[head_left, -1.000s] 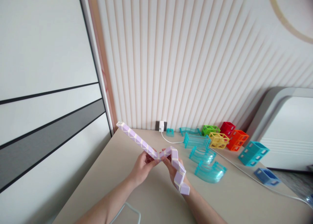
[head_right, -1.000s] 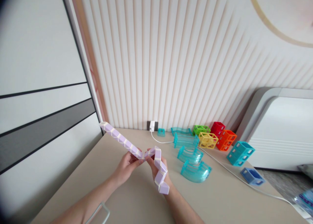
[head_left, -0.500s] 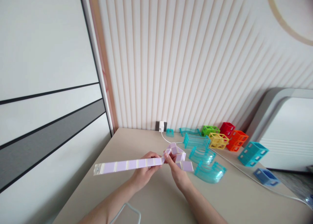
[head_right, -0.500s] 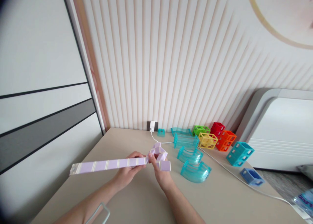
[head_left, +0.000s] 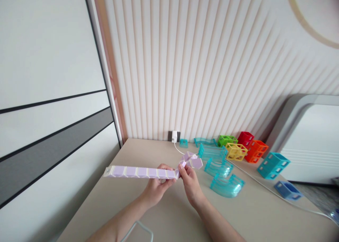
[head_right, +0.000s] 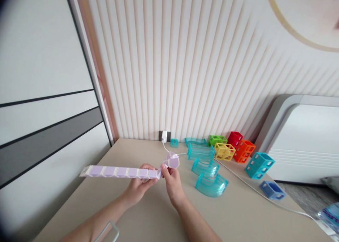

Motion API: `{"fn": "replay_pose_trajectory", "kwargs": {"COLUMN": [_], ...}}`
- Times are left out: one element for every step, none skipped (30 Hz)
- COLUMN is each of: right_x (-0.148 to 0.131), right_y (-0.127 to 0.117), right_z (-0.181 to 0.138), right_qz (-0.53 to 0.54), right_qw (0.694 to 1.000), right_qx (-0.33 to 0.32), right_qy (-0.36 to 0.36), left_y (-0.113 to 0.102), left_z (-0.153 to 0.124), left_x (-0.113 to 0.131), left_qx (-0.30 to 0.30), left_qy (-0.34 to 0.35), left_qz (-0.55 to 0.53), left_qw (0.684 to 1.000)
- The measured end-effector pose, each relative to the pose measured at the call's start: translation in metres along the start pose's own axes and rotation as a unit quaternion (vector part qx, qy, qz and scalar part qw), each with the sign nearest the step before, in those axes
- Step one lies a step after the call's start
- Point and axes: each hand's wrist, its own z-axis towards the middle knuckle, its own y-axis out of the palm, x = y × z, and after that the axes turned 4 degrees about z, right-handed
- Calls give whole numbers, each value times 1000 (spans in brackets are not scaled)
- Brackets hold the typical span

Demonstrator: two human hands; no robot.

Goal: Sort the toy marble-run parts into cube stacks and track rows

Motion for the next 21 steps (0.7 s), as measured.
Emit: {"fn": "replay_pose_trajectory", "kwargs": {"right_x": [0, 0, 0, 0, -1, -3, -5, -7, -9, -10, -12, -12, -12, -12, -11, -10, -9, -8, -7, -7, -6], "right_y": [0, 1, 1, 2, 2, 2, 2, 3, 3, 3, 2, 2, 2, 2, 3, 3, 3, 3, 4, 4, 5], "right_z": [-1, -2, -3, -4, -6, -8, -9, -11, -12, -13, -14, -14, -14, -14, -13, -13, -13, -12, -12, -12, -12], "right_qz": [13, 32, 60, 93, 129, 164, 195, 219, 234, 241, 242, 240, 234, 228, 223, 218, 214, 211, 208, 205, 203], "right_qw": [1000, 999, 998, 994, 988, 981, 972, 964, 958, 953, 951, 951, 953, 956, 959, 962, 964, 966, 967, 968, 969], "right_qx": [-5, -14, -25, -42, -63, -85, -106, -125, -144, -158, -167, -171, -169, -164, -156, -149, -142, -138, -136, -136, -135], "right_qy": [6, 15, 25, 37, 50, 61, 71, 79, 87, 92, 94, 93, 89, 83, 76, 69, 62, 55, 50, 46, 44], "left_y": [1, 2, 2, 2, 1, 0, -2, -3, -4, -5, -5, -5, -5, -4, -4, -3, -3, -2, -2, -1, 0], "left_z": [0, 1, 3, 4, 5, 7, 8, 8, 8, 8, 8, 7, 7, 6, 6, 5, 5, 5, 5, 5, 6], "left_x": [0, 0, 0, 0, 0, 0, 0, 1, 1, 2, 2, 2, 3, 2, 2, 2, 2, 2, 2, 2, 2], "left_qx": [-3, -10, -18, -27, -35, -41, -44, -47, -51, -55, -59, -64, -69, -72, -73, -71, -66, -60, -54, -47, -41], "left_qy": [-21, -36, -45, -50, -53, -56, -60, -66, -71, -76, -80, -85, -90, -94, -97, -98, -98, -95, -92, -87, -83], "left_qz": [-40, -76, -107, -133, -155, -176, -197, -217, -234, -250, -263, -276, -289, -301, -313, -323, -331, -337, -340, -341, -341], "left_qw": [999, 996, 993, 990, 986, 982, 978, 973, 968, 964, 960, 955, 951, 946, 942, 939, 936, 935, 934, 935, 936]}}
